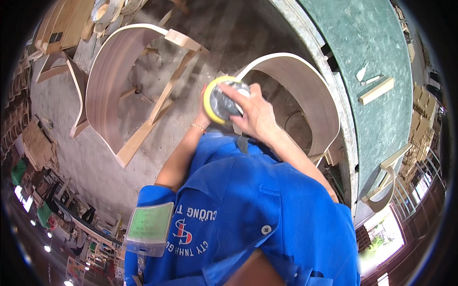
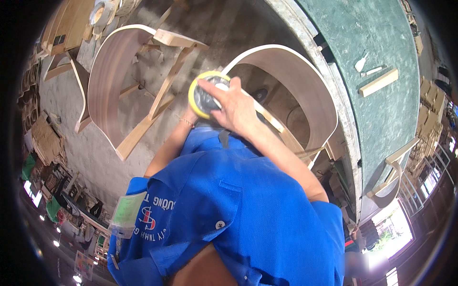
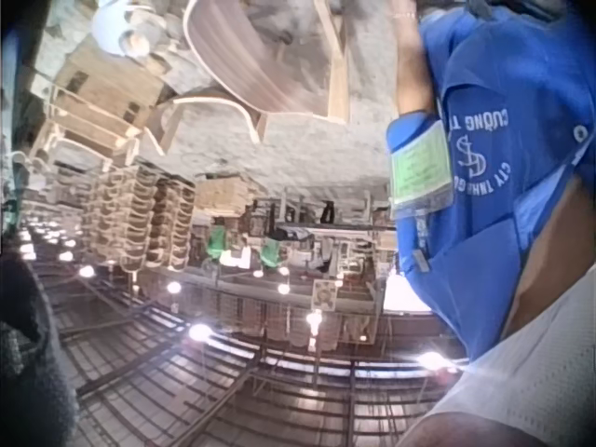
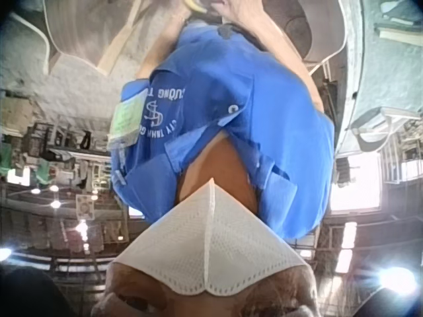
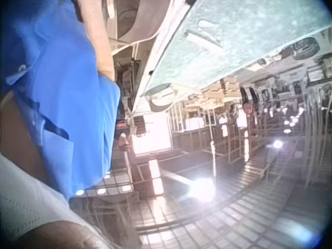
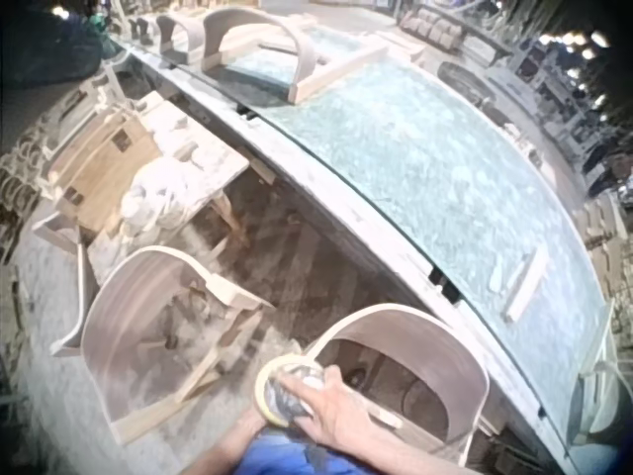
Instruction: The person sands curved wooden chair parts using a handheld orbital sander. They repeatedly pick up parts, sand edges and surfaces, apply glue from a small bottle, and place the parts back on the workbench.
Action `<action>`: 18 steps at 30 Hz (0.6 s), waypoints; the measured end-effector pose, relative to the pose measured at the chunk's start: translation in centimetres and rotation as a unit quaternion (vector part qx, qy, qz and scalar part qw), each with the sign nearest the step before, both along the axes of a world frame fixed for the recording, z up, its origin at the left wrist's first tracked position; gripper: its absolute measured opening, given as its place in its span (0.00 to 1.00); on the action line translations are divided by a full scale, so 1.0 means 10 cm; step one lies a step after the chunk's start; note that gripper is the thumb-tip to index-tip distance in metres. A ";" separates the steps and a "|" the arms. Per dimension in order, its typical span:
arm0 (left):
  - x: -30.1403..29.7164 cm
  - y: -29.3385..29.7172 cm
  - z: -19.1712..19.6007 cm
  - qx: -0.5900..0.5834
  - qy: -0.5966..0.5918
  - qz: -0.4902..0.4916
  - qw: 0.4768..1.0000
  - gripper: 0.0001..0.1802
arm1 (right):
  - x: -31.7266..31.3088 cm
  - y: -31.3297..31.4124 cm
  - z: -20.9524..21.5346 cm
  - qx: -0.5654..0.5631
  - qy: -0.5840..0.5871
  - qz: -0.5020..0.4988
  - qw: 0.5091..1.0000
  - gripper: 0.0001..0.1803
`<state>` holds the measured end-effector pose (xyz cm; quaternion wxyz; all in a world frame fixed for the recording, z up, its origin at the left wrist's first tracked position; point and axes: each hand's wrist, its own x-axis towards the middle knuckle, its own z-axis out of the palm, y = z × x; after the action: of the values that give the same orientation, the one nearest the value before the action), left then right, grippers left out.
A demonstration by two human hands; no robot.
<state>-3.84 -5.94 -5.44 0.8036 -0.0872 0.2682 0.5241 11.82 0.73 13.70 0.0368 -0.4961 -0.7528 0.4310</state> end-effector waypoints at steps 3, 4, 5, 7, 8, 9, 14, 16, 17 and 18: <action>0.02 0.07 0.13 0.054 -0.034 -0.010 0.998 0.40 | 0.00 0.01 0.06 -0.033 0.013 0.006 0.999 0.44; 0.02 0.07 0.15 0.045 -0.101 0.002 0.994 0.39 | 0.02 0.00 0.08 -0.028 0.011 0.013 0.999 0.44; 0.00 0.07 0.16 0.024 -0.048 -0.018 0.998 0.35 | 0.04 -0.02 0.10 -0.023 0.008 0.020 1.000 0.44; -0.02 0.11 0.17 0.157 0.423 -0.188 0.872 0.31 | 0.09 -0.04 0.18 -0.050 -0.014 0.033 0.998 0.44; -0.03 0.13 0.18 0.191 0.588 -0.243 0.747 0.30 | 0.11 -0.05 0.19 -0.050 -0.011 0.033 0.998 0.45; -0.04 0.11 0.20 0.220 0.655 -0.264 0.673 0.30 | 0.12 -0.05 0.18 -0.049 -0.009 0.034 0.998 0.45; -0.03 0.14 0.29 0.237 0.707 -0.251 0.617 0.30 | 0.01 0.07 0.15 -0.073 -0.020 0.019 0.997 0.46; -0.02 0.12 0.30 0.214 0.668 -0.229 0.675 0.30 | 0.03 0.04 0.14 -0.068 -0.016 0.024 0.997 0.46; -0.02 0.10 0.30 0.202 0.646 -0.221 0.702 0.30 | 0.04 0.03 0.14 -0.063 -0.005 0.021 0.998 0.46; -0.01 0.11 0.28 0.191 0.625 -0.216 0.725 0.30 | 0.05 0.03 0.14 -0.058 0.006 0.019 0.998 0.46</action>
<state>-3.95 -4.82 -2.61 0.5447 0.4763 0.6155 0.3123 12.34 1.00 15.11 0.0038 -0.4803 -0.7358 0.4774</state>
